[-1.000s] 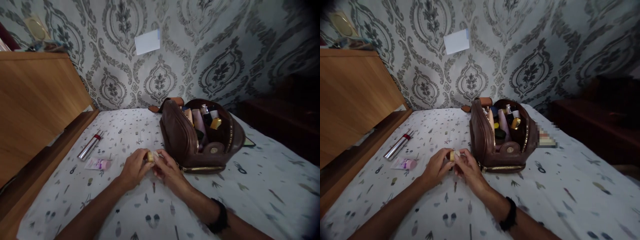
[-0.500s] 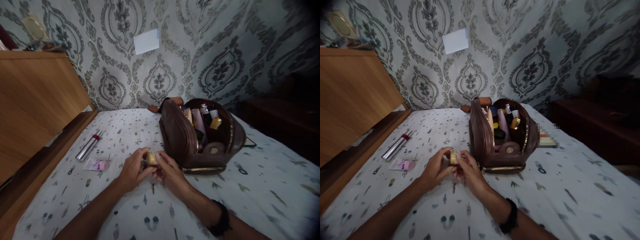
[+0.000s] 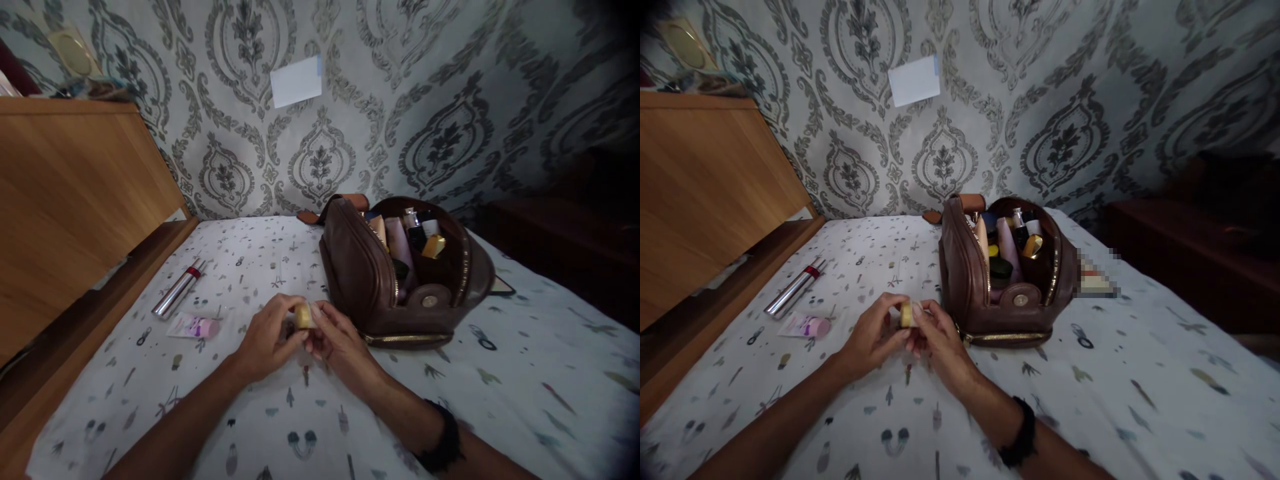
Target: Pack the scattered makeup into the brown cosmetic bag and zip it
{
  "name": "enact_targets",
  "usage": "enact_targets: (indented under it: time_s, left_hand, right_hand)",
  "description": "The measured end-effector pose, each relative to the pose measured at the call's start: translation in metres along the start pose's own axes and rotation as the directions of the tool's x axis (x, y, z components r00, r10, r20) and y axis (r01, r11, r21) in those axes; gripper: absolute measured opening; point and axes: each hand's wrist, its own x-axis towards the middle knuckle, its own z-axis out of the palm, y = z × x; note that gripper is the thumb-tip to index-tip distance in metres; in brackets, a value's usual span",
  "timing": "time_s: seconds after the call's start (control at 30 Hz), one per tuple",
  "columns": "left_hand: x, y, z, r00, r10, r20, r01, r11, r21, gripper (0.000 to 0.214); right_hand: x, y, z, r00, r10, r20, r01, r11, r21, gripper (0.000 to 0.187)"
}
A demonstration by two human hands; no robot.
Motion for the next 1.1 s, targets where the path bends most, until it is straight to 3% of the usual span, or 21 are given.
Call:
enact_targets:
  time_s: [0.2,0.33,0.43,0.53,0.63,0.77,0.9,1.1]
  left_hand:
    - [-0.0004,0.0018,0.0006,0.987,-0.162,-0.002,0.162,0.987,-0.003,0.024]
    - [-0.0008,0.0003,0.0,0.997,-0.079,0.009,0.079,0.997,-0.003,0.041]
    - [-0.0007,0.002,0.0004,1.0,-0.012,-0.002,0.012,1.0,0.0,0.034]
    - [-0.0007,0.0049,0.0005,0.995,-0.099,-0.012,0.099,0.995,-0.022,0.025]
    - [-0.0002,0.0062,0.0005,0.972,-0.235,-0.014,0.232,0.966,-0.114,0.026]
    - [0.0024,0.0047,0.0025,0.938,-0.347,-0.008,0.319,0.87,-0.375,0.04]
    - [0.0043,0.0039,0.0054,0.936,-0.348,0.042,0.32,0.798,-0.511,0.044]
    - [0.0025,0.0053,0.0072,0.944,-0.321,0.079,0.31,0.774,-0.553,0.038]
  right_hand:
    - [-0.0009,-0.0002,0.0004,1.0,-0.01,0.01,0.01,1.0,-0.027,0.05]
    - [-0.0009,-0.0004,-0.0003,1.0,0.031,-0.003,-0.031,1.0,0.004,0.051]
    - [-0.0008,-0.0003,-0.0003,1.0,0.024,0.003,-0.024,1.0,-0.003,0.052]
    - [-0.0007,-0.0002,0.0004,1.0,-0.004,0.017,0.004,1.0,-0.013,0.05]
    - [-0.0002,-0.0002,0.0008,1.0,-0.01,0.016,0.01,1.0,0.004,0.047]
    - [0.0009,-0.001,0.0,1.0,0.015,-0.003,-0.014,0.997,0.07,0.047]
    - [0.0013,-0.0028,0.0,1.0,0.027,0.004,-0.027,0.995,0.091,0.047]
    - [0.001,-0.0032,0.0006,1.0,0.025,0.017,-0.027,0.995,0.093,0.047]
